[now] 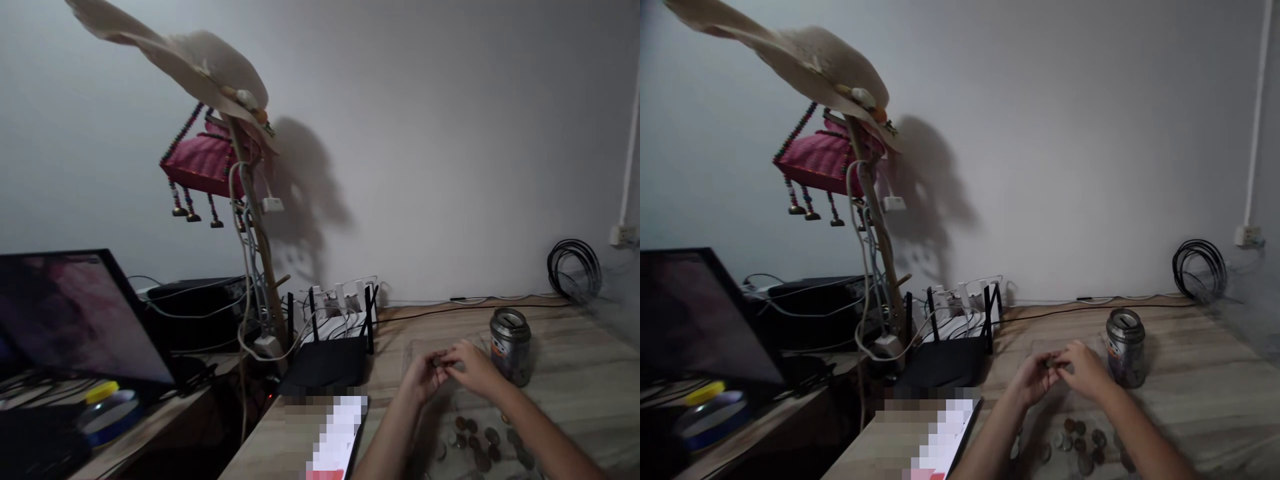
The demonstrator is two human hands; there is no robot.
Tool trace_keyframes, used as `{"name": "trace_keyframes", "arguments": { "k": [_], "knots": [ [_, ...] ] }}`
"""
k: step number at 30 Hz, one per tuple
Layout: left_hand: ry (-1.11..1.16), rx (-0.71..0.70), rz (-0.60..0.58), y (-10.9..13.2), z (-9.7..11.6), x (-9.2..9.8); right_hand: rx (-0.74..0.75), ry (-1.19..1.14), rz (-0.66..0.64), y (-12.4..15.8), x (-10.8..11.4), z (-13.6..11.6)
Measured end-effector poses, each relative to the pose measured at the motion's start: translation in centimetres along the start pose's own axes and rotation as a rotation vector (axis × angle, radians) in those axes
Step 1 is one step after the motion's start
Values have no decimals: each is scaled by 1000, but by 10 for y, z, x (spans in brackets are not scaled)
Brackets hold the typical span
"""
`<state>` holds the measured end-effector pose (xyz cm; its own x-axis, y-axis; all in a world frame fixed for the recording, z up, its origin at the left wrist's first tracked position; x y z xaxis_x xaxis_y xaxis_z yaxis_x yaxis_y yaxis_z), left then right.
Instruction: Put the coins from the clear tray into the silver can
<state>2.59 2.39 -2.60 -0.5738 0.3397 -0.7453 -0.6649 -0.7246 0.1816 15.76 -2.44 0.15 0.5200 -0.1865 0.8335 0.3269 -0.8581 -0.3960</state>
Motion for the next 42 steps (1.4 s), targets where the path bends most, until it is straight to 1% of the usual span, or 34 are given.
{"name": "trace_keyframes", "arguments": {
  "k": [1, 3, 5, 6, 8, 10, 12, 13, 14, 15, 17, 18, 20, 25, 26, 27, 28, 30, 31, 32, 33, 34, 36, 37, 39, 40, 41, 42],
  "knots": [
    [-28, 14, -17, 0, -1, 0, -9, -8, -41, 0, -4, 0],
    [-96, 41, -30, 1, -3, -1, -42, -19, -59, -1, -5, 3],
    [-151, 34, -12, 3, -4, -5, -43, -29, -28, -2, 0, 7],
    [-173, 22, 1, 5, -4, -7, -34, -37, 15, -2, 6, 9],
    [-223, 12, 31, 9, -4, -11, -26, -47, 179, -1, 22, 16],
    [-295, 26, 53, 12, -4, -15, -68, -23, 413, 5, 43, 28],
    [-369, 41, 61, 14, -5, -19, -166, 55, 606, 14, 65, 43],
    [-400, 44, 61, 14, -5, -20, -238, 111, 658, 20, 74, 52],
    [-427, 45, 54, 14, -6, -21, -324, 167, 676, 25, 82, 60],
    [-448, 43, 41, 14, -6, -21, -418, 215, 668, 30, 87, 67],
    [-480, 41, 6, 14, -7, -21, -595, 272, 609, 36, 94, 77],
    [-490, 40, -10, 14, -7, -21, -658, 277, 580, 37, 95, 80],
    [-505, 47, -20, 14, -8, -20, -719, 265, 533, 36, 96, 82],
    [-574, 105, -18, 13, -10, -17, -787, 289, 410, 26, 99, 82],
    [-594, 105, -22, 12, -10, -16, -766, 311, 416, 25, 99, 80],
    [-618, 95, -23, 12, -10, -16, -723, 339, 456, 25, 99, 78],
    [-644, 76, -26, 11, -9, -15, -662, 365, 523, 25, 98, 75],
    [-690, 30, -38, 11, -8, -15, -500, 358, 661, 25, 91, 63],
    [-700, 16, -52, 11, -7, -16, -415, 304, 678, 23, 85, 56],
    [-697, 14, -68, 12, -7, -16, -333, 217, 639, 20, 77, 48],
    [-685, 24, -82, 12, -6, -17, -261, 114, 556, 16, 67, 39],
    [-667, 40, -92, 13, -6, -17, -207, 14, 442, 11, 56, 29],
    [-627, 62, -87, 14, -6, -18, -179, -119, 245, 2, 34, 12],
    [-608, 63, -77, 15, -6, -19, -184, -160, 179, -1, 25, 6],
    [-582, 63, -67, 15, -7, -20, -205, -210, 111, -5, 14, -2],
    [-574, 71, -71, 16, -7, -20, -216, -227, 95, -6, 13, -2],
    [-569, 90, -87, 16, -8, -21, -223, -234, 96, -5, 15, -1],
    [-564, 115, -109, 16, -8, -22, -226, -223, 124, -4, 20, 3]
  ]
}}
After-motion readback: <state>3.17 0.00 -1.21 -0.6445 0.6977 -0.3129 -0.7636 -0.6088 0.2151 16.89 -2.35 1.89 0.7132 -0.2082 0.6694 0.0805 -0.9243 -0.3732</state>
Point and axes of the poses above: each hand's wrist, its own y-axis away from the middle knuckle, its own x-axis out of the back of the hand, z = x × y, the point moved 1 cm from there along -y, towards the middle knuckle, and after that the axes turned 5 degrees about -z, right-handed, at the moved point
